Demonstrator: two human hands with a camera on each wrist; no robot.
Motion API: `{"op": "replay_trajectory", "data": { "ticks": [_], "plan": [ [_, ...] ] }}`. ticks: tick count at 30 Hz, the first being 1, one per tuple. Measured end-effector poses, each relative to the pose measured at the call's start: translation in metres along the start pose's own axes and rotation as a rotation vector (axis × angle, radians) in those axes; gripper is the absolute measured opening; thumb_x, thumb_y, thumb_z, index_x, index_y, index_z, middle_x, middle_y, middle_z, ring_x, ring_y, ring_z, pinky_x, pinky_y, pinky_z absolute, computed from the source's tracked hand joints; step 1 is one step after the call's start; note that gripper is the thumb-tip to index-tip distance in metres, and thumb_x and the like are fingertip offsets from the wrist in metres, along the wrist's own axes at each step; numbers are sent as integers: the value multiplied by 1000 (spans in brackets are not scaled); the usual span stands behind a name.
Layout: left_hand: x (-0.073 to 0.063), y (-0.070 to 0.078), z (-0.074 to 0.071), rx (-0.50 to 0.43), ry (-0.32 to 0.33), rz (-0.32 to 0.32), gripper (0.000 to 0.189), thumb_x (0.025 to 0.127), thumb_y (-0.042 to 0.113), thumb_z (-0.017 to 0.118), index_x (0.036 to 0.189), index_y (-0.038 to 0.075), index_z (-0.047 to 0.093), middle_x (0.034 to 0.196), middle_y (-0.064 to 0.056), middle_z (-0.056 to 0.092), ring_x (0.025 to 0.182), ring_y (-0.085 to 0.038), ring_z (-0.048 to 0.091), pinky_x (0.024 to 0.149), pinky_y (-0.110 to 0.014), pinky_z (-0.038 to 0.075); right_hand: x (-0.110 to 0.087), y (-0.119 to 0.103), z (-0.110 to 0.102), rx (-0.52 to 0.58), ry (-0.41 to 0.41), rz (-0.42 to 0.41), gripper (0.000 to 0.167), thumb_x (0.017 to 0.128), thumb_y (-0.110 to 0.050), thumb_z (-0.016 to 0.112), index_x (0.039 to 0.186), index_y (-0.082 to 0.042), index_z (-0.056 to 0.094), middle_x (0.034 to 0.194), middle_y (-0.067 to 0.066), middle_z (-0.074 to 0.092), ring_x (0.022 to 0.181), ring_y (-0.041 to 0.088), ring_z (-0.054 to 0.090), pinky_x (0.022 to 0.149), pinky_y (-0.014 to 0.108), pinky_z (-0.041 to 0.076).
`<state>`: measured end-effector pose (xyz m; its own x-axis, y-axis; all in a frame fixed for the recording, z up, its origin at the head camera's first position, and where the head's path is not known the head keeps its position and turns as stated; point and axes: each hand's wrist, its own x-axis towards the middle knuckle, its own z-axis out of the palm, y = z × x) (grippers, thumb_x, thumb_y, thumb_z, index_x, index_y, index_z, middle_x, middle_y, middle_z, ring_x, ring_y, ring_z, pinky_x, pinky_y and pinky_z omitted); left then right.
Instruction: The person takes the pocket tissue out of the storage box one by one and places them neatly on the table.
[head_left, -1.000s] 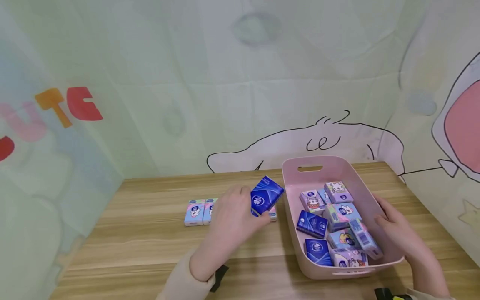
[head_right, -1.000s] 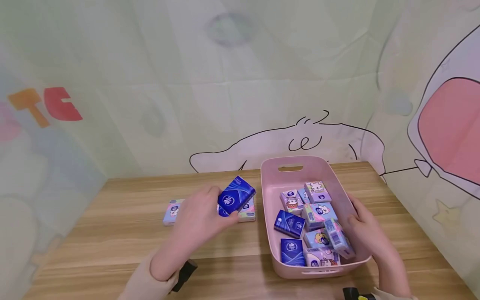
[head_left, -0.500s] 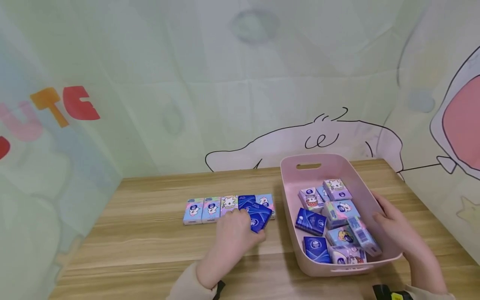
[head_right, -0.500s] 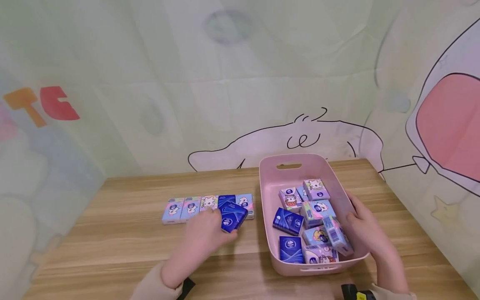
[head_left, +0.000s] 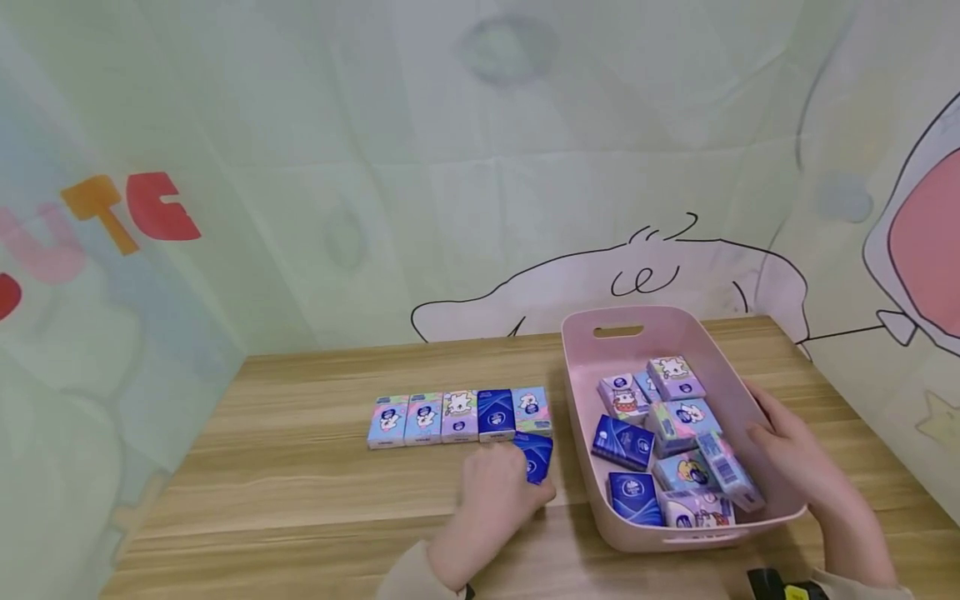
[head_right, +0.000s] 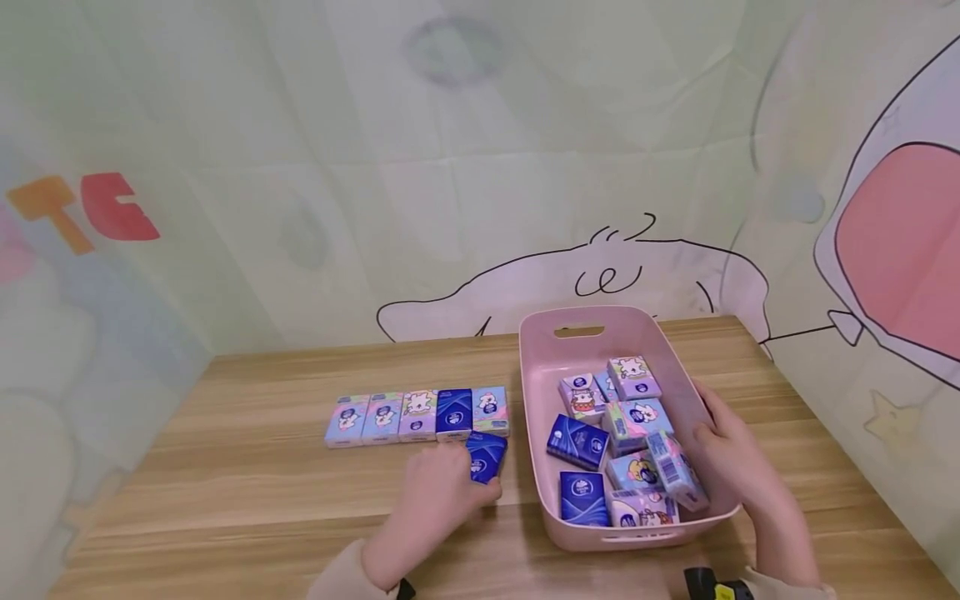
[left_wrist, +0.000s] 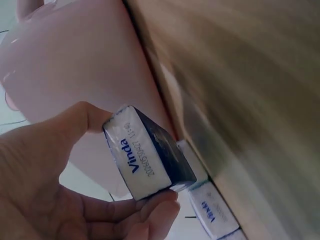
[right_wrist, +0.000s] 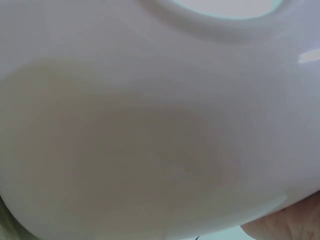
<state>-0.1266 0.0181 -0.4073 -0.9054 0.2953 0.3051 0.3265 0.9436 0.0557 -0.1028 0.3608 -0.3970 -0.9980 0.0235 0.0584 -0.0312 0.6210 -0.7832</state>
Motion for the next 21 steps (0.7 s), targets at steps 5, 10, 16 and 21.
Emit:
{"op": "replay_trajectory", "data": {
  "ticks": [5,10,16,21],
  "plan": [
    [-2,8,10,49,45,-2,54,64,53,75,46,18,38,47,6,37,43,-10,33,40,-23,21,0,2,1,-6,14,-20,55,102,-8,32,153,-2,14,146,38,28,124,50,35,81,-3,27],
    [-1,13,16,89,10,-33,60,67,59,73,47,17,36,49,5,37,44,-10,31,41,-22,21,0,1,0,-3,11,-17,55,101,-7,32,153,-1,13,147,38,27,125,51,34,91,1,30],
    [3,17,18,135,-88,-51,62,69,65,70,47,17,38,51,4,41,44,-12,37,41,-24,24,0,-1,-1,18,-20,33,56,102,-8,29,153,0,8,149,39,21,129,55,28,105,66,28],
    [7,20,18,182,-146,-40,65,72,70,65,47,17,38,50,4,42,44,-12,40,41,-24,27,0,0,0,-19,-1,12,55,102,-9,31,153,-2,12,148,38,26,127,51,33,106,27,36]
  ]
}}
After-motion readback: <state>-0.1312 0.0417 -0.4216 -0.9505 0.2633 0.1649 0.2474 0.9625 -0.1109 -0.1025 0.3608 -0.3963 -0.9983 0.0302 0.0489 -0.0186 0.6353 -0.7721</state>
